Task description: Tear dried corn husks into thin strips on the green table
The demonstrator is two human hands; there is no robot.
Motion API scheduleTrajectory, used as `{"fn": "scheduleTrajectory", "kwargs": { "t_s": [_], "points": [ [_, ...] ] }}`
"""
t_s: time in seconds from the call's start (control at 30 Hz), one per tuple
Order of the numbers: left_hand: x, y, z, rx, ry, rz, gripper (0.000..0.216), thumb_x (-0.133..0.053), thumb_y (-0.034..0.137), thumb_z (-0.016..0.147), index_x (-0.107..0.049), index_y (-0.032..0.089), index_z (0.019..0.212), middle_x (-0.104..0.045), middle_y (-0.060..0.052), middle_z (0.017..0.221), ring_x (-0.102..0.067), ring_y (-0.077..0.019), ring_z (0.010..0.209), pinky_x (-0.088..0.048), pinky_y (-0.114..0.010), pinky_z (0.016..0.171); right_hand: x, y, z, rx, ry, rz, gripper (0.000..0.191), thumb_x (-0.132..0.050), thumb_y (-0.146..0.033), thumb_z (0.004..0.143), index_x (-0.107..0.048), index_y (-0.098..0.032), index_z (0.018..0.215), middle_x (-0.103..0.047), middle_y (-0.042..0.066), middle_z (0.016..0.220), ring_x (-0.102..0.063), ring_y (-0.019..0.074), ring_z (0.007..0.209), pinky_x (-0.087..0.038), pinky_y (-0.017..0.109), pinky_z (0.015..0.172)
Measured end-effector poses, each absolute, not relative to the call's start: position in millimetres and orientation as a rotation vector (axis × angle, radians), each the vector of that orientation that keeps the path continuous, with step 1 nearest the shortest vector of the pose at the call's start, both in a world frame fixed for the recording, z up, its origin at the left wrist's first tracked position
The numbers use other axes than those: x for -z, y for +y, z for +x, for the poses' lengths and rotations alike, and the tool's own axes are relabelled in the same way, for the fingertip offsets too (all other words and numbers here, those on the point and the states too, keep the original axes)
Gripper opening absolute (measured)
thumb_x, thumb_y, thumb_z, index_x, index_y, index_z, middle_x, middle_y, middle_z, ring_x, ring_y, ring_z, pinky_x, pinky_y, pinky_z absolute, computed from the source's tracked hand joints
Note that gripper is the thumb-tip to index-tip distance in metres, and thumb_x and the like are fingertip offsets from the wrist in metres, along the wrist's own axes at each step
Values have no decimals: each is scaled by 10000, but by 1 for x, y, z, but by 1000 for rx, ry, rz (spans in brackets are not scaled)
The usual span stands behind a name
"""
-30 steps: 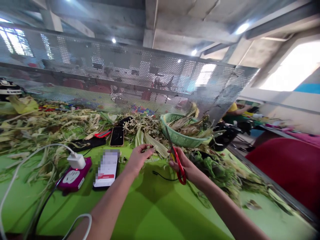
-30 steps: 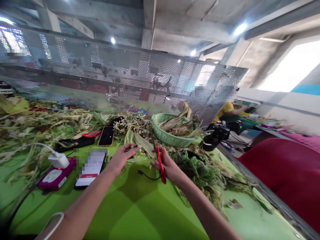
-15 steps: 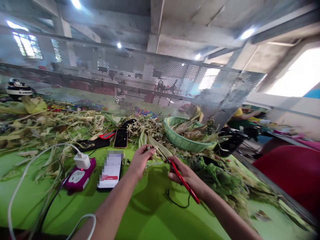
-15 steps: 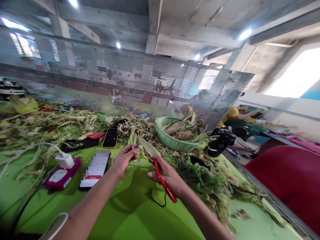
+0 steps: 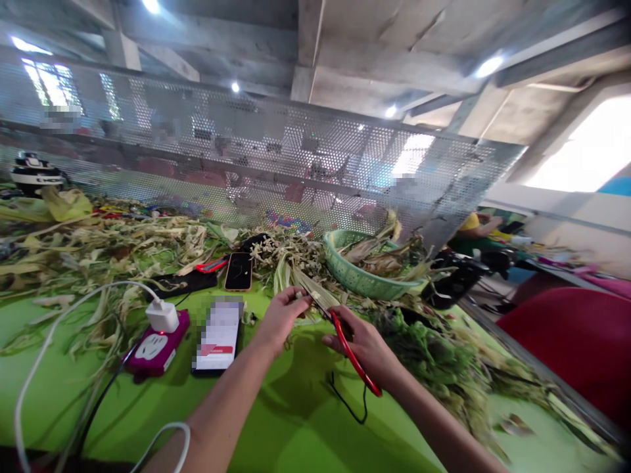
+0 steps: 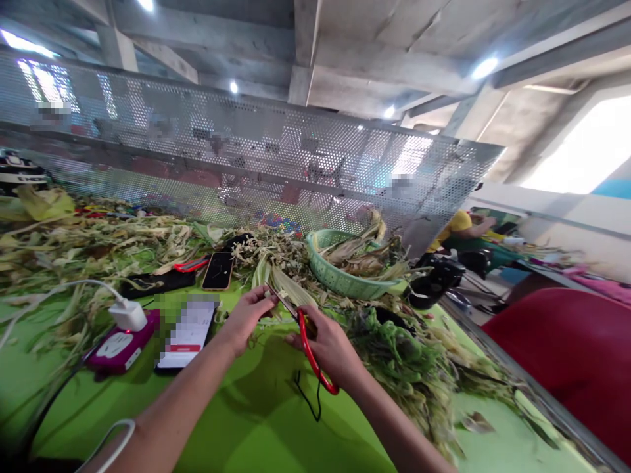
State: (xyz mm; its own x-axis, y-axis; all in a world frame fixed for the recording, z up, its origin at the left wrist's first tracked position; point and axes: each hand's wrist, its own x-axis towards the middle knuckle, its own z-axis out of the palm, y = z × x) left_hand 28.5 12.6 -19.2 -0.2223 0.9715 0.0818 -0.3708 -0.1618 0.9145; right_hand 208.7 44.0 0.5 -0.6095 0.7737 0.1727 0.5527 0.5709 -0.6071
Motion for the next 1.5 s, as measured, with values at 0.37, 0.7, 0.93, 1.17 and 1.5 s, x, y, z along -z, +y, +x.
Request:
{"fn": "scheduleTrajectory", "kwargs": {
  "t_s": [0.37, 0.7, 0.93, 1.17, 1.5],
  "points": [
    [19, 11, 28, -1616, 1012, 867, 285, -743, 380, 593, -656, 154, 743, -605, 10, 668, -501, -108, 622, -358, -227, 625, 11, 51, 216, -670, -2334, -1143, 236, -614, -405, 746, -627, -196, 857, -597, -12, 695, -524, 148, 610, -395, 230, 549],
    [29, 16, 28, -1609, 978, 779, 207, -616, 310, 691, -702, 179, 826, -681, -47, 880, -575, -152, 808, -386, -228, 642, 0, 53, 206, -1305, -1772, -1016, 497, -742, -410, 647, -518, -201, 1037, -603, -3, 752, -569, 138, 624, -382, 172, 412],
    [24, 14, 29, -1545, 985, 856, 259, -693, 287, 650, -659, 166, 876, -649, -22, 818, -551, -126, 721, -400, -236, 671, -5, 53, 183, -1357, -1488, -913, 499, -786, -325, 577, -537, -183, 985, -602, -22, 731, -434, 50, 433, -357, 181, 394],
    [22, 10, 30, -1445, 1009, 927, 268, -701, 309, 670, -663, 161, 890, -662, -42, 872, -571, -146, 794, -421, -262, 741, 1, 57, 182, -1367, -1401, -881, 447, -768, -240, 584, -546, -194, 969, -543, -40, 736, -459, 57, 489, -386, 179, 430],
    [23, 14, 25, -1563, 1115, 913, 235, -711, 309, 636, -671, 150, 805, -660, -21, 746, -578, -141, 725, -420, -259, 726, -1, 56, 187, -1358, -1599, -847, 465, -778, -347, 613, -534, -209, 985, -522, -35, 752, -457, 92, 584, -396, 202, 514]
  ]
}}
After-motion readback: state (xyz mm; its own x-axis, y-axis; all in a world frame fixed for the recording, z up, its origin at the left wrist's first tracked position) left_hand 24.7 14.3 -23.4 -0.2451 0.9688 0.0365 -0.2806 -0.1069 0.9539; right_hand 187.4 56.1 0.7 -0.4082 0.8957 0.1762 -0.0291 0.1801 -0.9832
